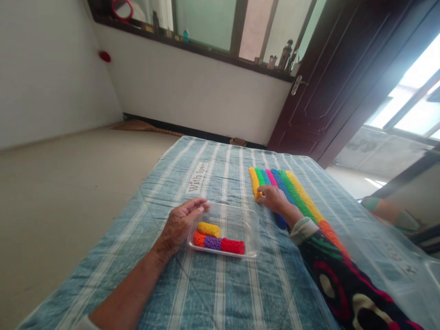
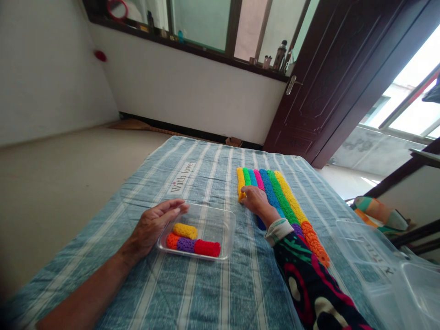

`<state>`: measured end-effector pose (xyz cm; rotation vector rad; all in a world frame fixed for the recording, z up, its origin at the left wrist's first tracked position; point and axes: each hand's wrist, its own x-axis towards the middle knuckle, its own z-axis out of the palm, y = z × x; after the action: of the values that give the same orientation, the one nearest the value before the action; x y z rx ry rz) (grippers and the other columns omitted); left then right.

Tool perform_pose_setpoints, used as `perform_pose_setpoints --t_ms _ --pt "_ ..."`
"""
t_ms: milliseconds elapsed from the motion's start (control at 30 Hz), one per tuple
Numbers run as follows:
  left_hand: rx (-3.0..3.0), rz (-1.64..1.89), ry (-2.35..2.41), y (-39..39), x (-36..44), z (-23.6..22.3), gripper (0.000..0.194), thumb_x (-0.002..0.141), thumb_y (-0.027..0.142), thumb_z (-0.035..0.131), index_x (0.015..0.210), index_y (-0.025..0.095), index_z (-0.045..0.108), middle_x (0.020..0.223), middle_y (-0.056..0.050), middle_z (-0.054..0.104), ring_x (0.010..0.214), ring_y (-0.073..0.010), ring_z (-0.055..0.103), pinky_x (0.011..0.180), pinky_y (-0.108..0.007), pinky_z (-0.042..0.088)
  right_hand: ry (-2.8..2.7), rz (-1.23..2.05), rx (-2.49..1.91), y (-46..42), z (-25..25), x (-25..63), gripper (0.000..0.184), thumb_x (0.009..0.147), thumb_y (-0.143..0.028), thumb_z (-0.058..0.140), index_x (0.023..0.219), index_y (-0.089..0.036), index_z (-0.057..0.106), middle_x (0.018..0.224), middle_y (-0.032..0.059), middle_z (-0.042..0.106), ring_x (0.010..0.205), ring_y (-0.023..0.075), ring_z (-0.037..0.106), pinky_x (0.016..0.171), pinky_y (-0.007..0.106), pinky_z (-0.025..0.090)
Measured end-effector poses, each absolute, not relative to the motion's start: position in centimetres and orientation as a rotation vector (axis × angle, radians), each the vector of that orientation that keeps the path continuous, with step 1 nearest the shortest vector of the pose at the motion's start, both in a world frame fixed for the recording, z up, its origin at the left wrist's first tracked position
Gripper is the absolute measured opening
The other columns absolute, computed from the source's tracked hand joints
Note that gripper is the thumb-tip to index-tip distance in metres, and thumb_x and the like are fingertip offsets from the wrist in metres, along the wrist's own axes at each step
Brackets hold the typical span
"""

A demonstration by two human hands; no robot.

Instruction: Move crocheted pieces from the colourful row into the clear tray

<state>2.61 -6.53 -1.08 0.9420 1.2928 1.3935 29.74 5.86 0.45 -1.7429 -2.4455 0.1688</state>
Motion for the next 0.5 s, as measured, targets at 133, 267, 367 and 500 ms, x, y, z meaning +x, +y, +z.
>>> perform_pose_setpoints --t_ms 133,267,367,500 --pt "0.948 1.394 1.296 -6.46 2.56 -1.16 0.042 0.063 0.038 0.077 0.098 0.016 0.07 0.097 -0.009 0.076 0.105 -0.029 0.067 0.106 -0.048 0.042 -2.439 0.183 -1.774 6.07 0.49 29.67 0.036 0.077 -0.024 0.068 0.113 -0.018 0.067 0.106 0.0085 0.069 0.097 0.0234 0.062 0.079 0.029 0.043" --pt "0.958 1.396 1.292 -6.47 2.54 -1.2 0.043 0.064 0.039 0.077 0.099 0.016 0.07 0.097 -0.009 0.076 0.104 -0.0294 0.067 0.106 -0.05 0.042 -2.421 0.198 -1.796 6.25 0.49 29.67 0.037 0.075 -0.024 0.069 0.112 -0.019 0.067 0.099 0.0062 0.07 0.09 0.0221 0.063 0.073 0.027 0.042" --pt "0.958 1.394 1.289 -6.51 2.55 -1.2 0.043 0.064 0.039 0.076 0.1 0.016 0.069 0.097 -0.009 0.076 0.104 -0.0292 0.067 0.106 -0.05 0.042 -2.408 0.206 -1.799 6.34 0.46 29.66 0.033 0.074 -0.024 0.069 0.107 -0.02 0.068 0.093 0.0049 0.07 0.086 0.0211 0.063 0.069 0.026 0.041" --pt "0.953 1.394 1.289 -6.5 2.49 -1.25 0.043 0.064 0.038 0.076 0.1 0.015 0.069 0.098 -0.01 0.076 0.105 -0.0292 0.067 0.106 -0.049 0.043 -2.385 0.207 -1.792 6.46 0.36 29.66 0.03 0.072 -0.023 0.071 0.102 -0.02 0.068 0.088 0.0035 0.07 0.081 0.0196 0.062 0.064 0.025 0.038"
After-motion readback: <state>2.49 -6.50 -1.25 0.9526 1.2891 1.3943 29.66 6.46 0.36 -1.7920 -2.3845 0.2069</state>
